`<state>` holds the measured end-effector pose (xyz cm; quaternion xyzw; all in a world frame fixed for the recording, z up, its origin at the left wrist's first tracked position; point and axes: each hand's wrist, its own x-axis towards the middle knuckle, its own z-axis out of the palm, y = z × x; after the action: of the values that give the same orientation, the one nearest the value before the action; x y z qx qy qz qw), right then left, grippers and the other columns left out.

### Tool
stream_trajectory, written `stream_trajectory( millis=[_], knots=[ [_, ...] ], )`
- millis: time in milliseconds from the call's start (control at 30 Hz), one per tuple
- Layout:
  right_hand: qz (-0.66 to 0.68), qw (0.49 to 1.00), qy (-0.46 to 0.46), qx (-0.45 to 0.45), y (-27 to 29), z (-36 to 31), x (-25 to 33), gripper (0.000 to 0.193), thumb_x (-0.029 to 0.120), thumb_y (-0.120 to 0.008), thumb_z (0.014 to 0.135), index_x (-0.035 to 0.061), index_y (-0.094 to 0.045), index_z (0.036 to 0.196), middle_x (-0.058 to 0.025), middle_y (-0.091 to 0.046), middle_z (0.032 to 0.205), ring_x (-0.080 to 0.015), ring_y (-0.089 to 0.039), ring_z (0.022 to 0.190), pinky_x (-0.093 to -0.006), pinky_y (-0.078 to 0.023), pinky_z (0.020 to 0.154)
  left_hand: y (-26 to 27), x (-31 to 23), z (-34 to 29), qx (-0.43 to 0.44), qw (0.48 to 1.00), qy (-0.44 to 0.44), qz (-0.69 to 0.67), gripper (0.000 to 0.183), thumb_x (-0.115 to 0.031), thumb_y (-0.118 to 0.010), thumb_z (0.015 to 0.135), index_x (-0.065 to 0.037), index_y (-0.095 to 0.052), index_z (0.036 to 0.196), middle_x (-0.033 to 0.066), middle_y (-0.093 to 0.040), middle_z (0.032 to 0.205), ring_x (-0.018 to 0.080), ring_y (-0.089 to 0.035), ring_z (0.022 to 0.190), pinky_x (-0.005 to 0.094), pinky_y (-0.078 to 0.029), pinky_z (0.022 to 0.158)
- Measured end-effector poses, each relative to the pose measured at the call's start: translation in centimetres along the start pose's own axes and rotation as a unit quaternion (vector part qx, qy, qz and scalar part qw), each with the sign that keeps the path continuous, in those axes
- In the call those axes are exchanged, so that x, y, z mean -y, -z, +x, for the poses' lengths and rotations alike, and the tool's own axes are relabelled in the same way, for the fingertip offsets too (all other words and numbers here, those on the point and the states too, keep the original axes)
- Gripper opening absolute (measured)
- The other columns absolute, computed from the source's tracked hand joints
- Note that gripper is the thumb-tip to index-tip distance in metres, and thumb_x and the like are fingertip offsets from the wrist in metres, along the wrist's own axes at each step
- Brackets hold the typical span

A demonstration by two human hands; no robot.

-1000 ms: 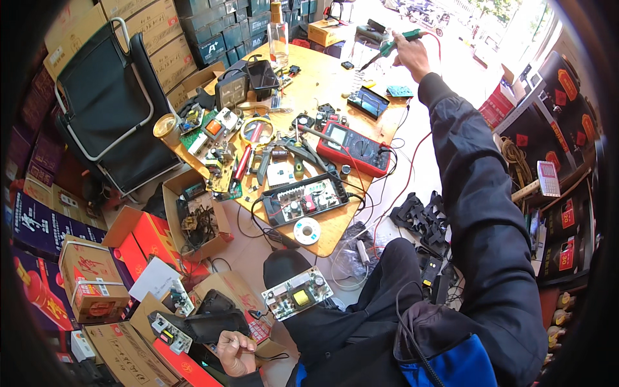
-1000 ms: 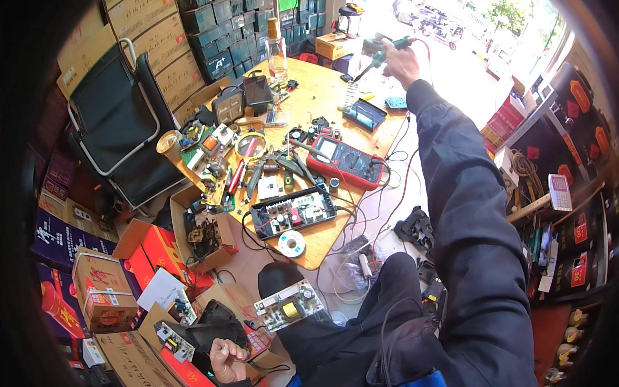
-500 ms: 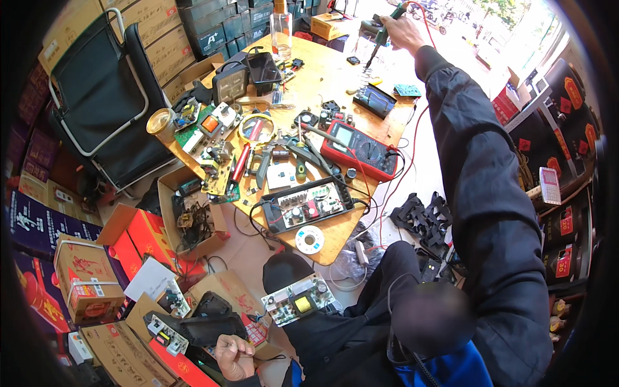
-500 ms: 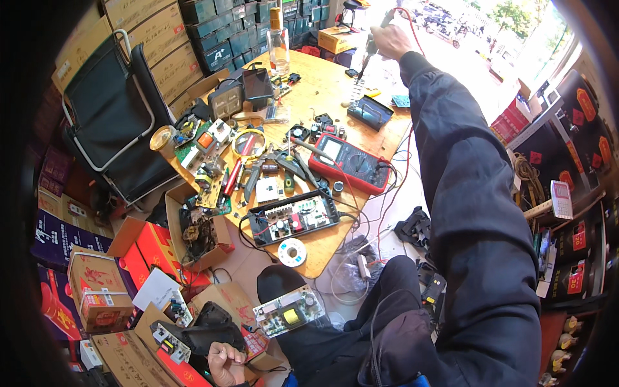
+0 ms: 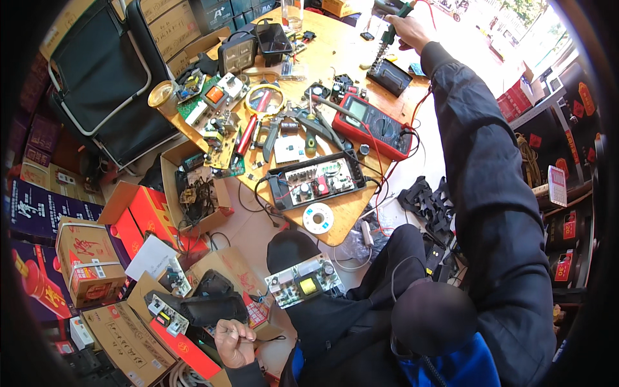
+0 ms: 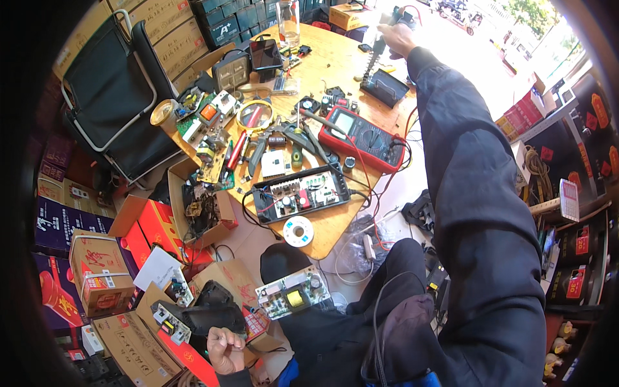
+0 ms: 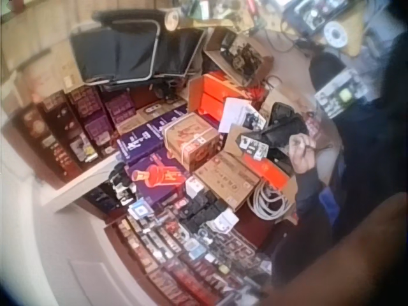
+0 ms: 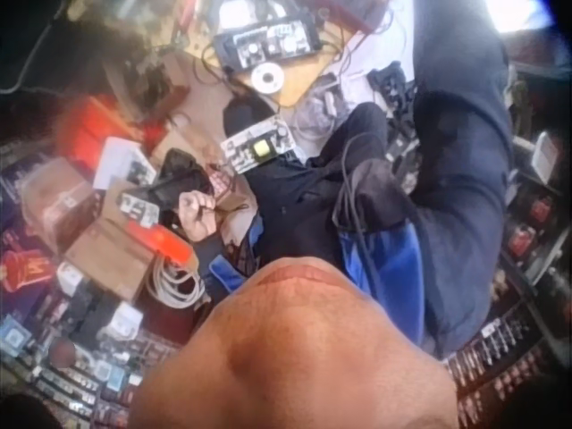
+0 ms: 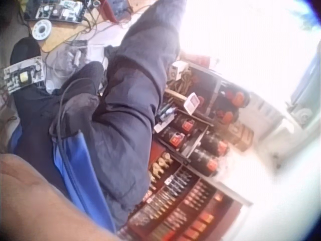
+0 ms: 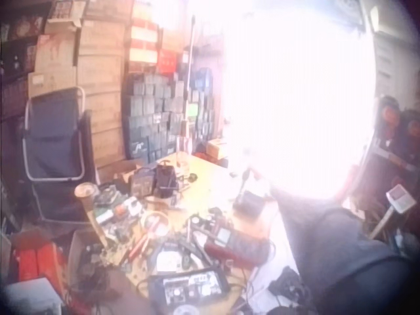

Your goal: The person sits on the floor and uses a soldering iron to heat and remove a component from a green circuit board. They then use multimeter probes to test points on the board, reposition the board, and continue soldering and testing.

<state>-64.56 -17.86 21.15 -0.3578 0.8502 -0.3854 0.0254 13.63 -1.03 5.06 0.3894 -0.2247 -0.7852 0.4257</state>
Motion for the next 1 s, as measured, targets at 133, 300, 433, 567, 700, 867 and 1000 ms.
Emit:
stream_trajectory(
  millis=[133, 300, 433, 567, 700, 867, 1000],
  knots=[
    [0.019, 0.998, -0.062, 0.017, -0.4, -1.3, -0.5, 0.061, 0.061, -0.067, 0.102, 0.0008, -0.064, 0.094, -0.0059, -0.056, 0.079, -0.0175, -0.062, 0.064, -0.0354, -0.056, 0.058, -0.3, -0.4, 0.1, 0.026, 1.0, 0.0, -0.016, 0.02, -0.011, -0.077, 0.095, -0.007, -0.058, 0.102, 0.0094, -0.064, 0.087, 0.0259, -0.068, 0.075, 0.039, -0.057, 0.067],
    [-0.074, 0.995, -0.018, 0.069, 1.4, -6.6, 1.3, 0.062, 0.063, -0.07, 0.103, 0.003, -0.065, 0.087, -0.0022, -0.054, 0.069, -0.011, -0.055, 0.055, -0.0315, -0.047, 0.049, -0.8, -0.7, 0.6, 0.062, 0.998, 0.01, -0.019, 0.02, -0.011, -0.076, 0.094, -0.006, -0.058, 0.102, 0.0092, -0.063, 0.086, 0.0251, -0.066, 0.072, 0.0389, -0.055, 0.066],
    [-0.065, 0.985, 0.146, 0.068, -0.8, -13.5, 4.2, 0.057, 0.052, -0.074, 0.101, -0.0045, -0.079, 0.108, -0.0163, -0.077, 0.087, -0.0229, -0.075, 0.075, -0.0361, -0.061, 0.071, -2.3, -0.6, 0.9, 0.078, 0.997, 0.015, -0.012, 0.019, -0.012, -0.074, 0.094, -0.006, -0.056, 0.1, 0.0096, -0.06, 0.085, 0.025, -0.063, 0.071, 0.039, -0.053, 0.066],
    [-0.172, 0.938, 0.254, 0.163, -7.2, -19.5, 6.3, 0.043, 0.036, -0.076, 0.095, -0.004, -0.078, 0.109, -0.0281, -0.078, 0.101, -0.0432, -0.076, 0.096, -0.0496, -0.058, 0.093, -5.3, -0.7, 2.3, 0.146, 0.989, 0.018, -0.003, 0.019, -0.014, -0.071, 0.094, -0.006, -0.054, 0.097, 0.0098, -0.058, 0.084, 0.0255, -0.063, 0.071, 0.0394, -0.056, 0.069],
    [-0.299, 0.903, 0.227, 0.211, -10.4, -18.6, 8.5, 0.038, 0.029, -0.076, 0.084, 0.0001, -0.077, 0.109, -0.0258, -0.079, 0.106, -0.0431, -0.074, 0.105, -0.0541, -0.053, 0.098, -8.0, -0.4, 2.4, 0.197, 0.98, 0.007, -0.034, 0.015, -0.01, -0.068, 0.093, -0.004, -0.055, 0.098, 0.0118, -0.06, 0.085, 0.027, -0.065, 0.074, 0.0397, -0.057, 0.07],
    [-0.319, 0.901, 0.188, 0.227, -11.6, -18.6, 9.0, 0.038, 0.026, -0.071, 0.085, 0.0034, -0.077, 0.115, -0.0232, -0.08, 0.116, -0.0421, -0.074, 0.116, -0.0598, -0.049, 0.103, -9.6, 0.7, 1.3, 0.201, 0.978, 0.007, -0.047, 0.014, -0.007, -0.069, 0.095, -0.005, -0.058, 0.101, 0.0125, -0.063, 0.089, 0.0268, -0.068, 0.08, 0.0402, -0.059, 0.074],
    [-0.28, 0.923, 0.106, 0.243, -13.1, -18.4, 8.9, 0.036, 0.021, -0.065, 0.091, 0.0067, -0.081, 0.121, -0.0223, -0.078, 0.127, -0.0414, -0.073, 0.124, -0.0684, -0.039, 0.115, -9.7, 1.0, 0.5, 0.172, 0.985, -0.002, -0.028, 0.016, -0.01, -0.071, 0.096, -0.005, -0.058, 0.103, 0.0115, -0.064, 0.089, 0.0268, -0.069, 0.081, 0.0391, -0.058, 0.07]
  ],
)
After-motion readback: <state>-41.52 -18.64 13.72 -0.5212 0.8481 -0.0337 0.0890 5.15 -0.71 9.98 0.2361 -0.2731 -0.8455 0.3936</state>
